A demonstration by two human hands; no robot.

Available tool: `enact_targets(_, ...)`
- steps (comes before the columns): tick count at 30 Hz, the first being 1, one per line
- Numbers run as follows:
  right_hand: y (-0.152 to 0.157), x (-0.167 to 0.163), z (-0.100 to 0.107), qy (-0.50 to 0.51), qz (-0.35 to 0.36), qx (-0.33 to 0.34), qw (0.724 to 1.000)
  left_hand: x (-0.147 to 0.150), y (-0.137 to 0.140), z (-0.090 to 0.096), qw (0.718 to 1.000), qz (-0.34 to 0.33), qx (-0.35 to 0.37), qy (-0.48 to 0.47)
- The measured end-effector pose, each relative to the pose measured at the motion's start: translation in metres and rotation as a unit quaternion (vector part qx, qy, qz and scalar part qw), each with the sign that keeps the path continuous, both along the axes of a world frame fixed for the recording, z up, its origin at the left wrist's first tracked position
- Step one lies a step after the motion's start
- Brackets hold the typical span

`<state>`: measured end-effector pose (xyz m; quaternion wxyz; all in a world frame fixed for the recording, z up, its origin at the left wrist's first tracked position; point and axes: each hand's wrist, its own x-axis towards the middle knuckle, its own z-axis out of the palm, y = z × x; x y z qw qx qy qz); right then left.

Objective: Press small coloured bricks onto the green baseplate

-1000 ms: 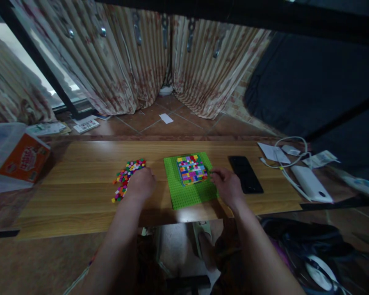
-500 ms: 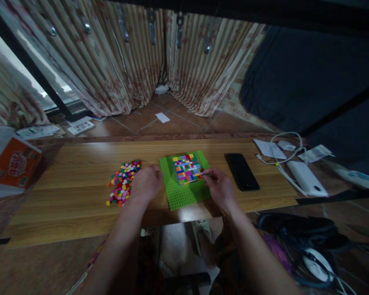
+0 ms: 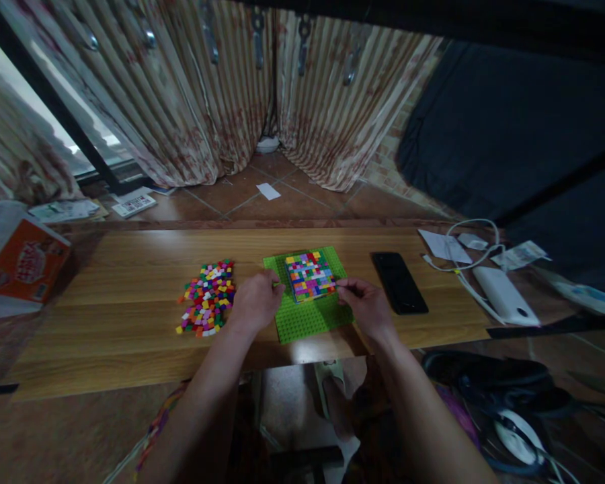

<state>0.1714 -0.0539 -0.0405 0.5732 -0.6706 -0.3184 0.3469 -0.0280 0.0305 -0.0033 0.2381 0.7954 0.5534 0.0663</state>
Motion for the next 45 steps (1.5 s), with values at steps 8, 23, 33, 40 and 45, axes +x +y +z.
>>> enact_targets(8,0.001,0.002,-0.002,-0.051,-0.019,0.0,0.999,0.001,-0.001,-0.001,1.0,-0.009,0.004,0.005)
enact_targets(23,0.003,0.003,-0.001,0.139,-0.023,-0.017,0.99,0.023,-0.008,0.003,1.0,0.018,-0.011,-0.021)
enact_targets(33,0.009,0.006,0.003,0.171,0.003,-0.054,0.984,0.029,-0.011,-0.001,0.998,0.029,-0.026,-0.039)
enact_targets(40,0.003,0.0,0.006,0.13,-0.015,-0.044,0.99,0.027,0.007,-0.014,0.977,0.077,0.027,-0.195)
enact_targets(45,-0.004,-0.008,0.009,0.168,0.019,-0.081,0.982,0.033,0.028,-0.024,0.97,0.021,0.011,-0.241)
